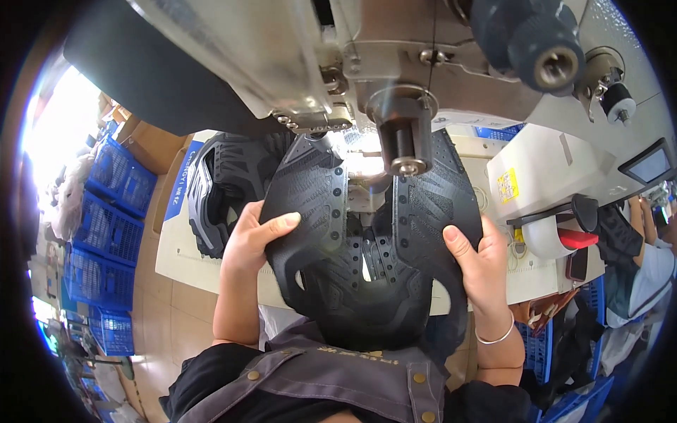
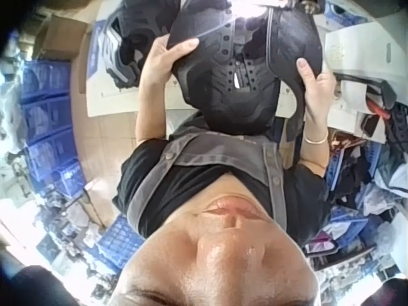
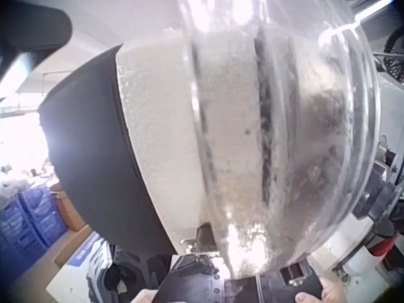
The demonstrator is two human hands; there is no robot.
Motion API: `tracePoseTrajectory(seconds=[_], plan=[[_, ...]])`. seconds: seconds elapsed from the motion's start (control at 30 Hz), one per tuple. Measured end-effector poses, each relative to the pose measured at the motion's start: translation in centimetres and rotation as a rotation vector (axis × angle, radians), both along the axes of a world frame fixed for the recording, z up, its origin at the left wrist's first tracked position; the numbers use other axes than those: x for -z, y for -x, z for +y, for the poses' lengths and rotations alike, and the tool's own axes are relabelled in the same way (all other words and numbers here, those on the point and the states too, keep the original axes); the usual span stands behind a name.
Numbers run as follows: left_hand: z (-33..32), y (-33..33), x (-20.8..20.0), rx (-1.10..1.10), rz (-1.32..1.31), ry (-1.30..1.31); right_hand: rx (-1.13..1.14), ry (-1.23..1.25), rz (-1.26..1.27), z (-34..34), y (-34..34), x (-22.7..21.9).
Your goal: Stitching together various components of a shoe upper using an industrial sewing machine.
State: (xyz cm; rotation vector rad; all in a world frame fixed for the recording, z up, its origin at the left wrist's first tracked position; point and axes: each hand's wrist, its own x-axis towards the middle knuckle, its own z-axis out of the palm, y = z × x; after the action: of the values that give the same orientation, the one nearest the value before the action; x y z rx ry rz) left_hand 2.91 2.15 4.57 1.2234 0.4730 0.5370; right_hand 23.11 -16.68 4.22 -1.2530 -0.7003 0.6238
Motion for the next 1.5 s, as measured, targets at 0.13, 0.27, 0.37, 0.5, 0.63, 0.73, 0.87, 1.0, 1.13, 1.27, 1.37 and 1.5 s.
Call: tracePoseTrajectory(seconds=[0.13, 0.27, 0.37, 0.5, 0.63, 0.73, 0.87, 1.0, 1.13, 1.27, 1.37, 1.5], plan=[[0.1, 0.1, -0.3, -0.031, -0.015, -0.043, 0.015, -0.016, -0.086, 0.2, -0.3, 0.3], [0.0, -0.4, -0.7, -0.049, -0.016, -0.129, 0.042, -0.04, -0.111, 1.1, -1.0, 0.6], [-0.1, -0.6, -0.8, -0.06, -0.02, -0.188, 0.006, -0.02, -0.153, 1.4, -1.9, 0.2], [0.3, -1.1, -0.9, -0.075, -0.038, -0.209, -0.022, -0.088, -0.068, 2.4, -2.7, 0.6], [1.2, -1.7, -0.9, -0.096, -0.03, -0.172, -0.017, -0.098, -0.115, 2.9, -3.0, 0.3], [1.8, -2.2, -1.1, -0.132, -0.026, -0.104, -0.019, -0.08, -0.096, 3.4, -3.5, 0.2], [3.0, -2.9, -0.4, -0.244, 0.002, -0.194, 0.017, -0.103, -0.128, 4.9, -3.6, -0.3], [4.3, -3.6, -0.6, -0.214, -0.044, -0.225, 0.085, -0.037, -0.123, 5.7, -4.1, -0.9], [5.2, -4.3, -1.4, -0.165, -0.046, -0.171, 0.077, -0.072, -0.143, 6.5, -4.7, -0.6], [5.0, -4.6, -1.6, -0.167, -0.07, -0.135, 0.087, -0.086, -0.156, 6.4, -4.7, -0.6], [4.9, -4.5, -1.7, -0.157, -0.079, -0.127, 0.082, -0.096, -0.109, 6.9, -4.5, -0.4], [5.2, -4.5, -0.9, -0.337, -0.096, -0.188, 0.089, -0.012, -0.325, 8.9, -5.9, -0.4]])
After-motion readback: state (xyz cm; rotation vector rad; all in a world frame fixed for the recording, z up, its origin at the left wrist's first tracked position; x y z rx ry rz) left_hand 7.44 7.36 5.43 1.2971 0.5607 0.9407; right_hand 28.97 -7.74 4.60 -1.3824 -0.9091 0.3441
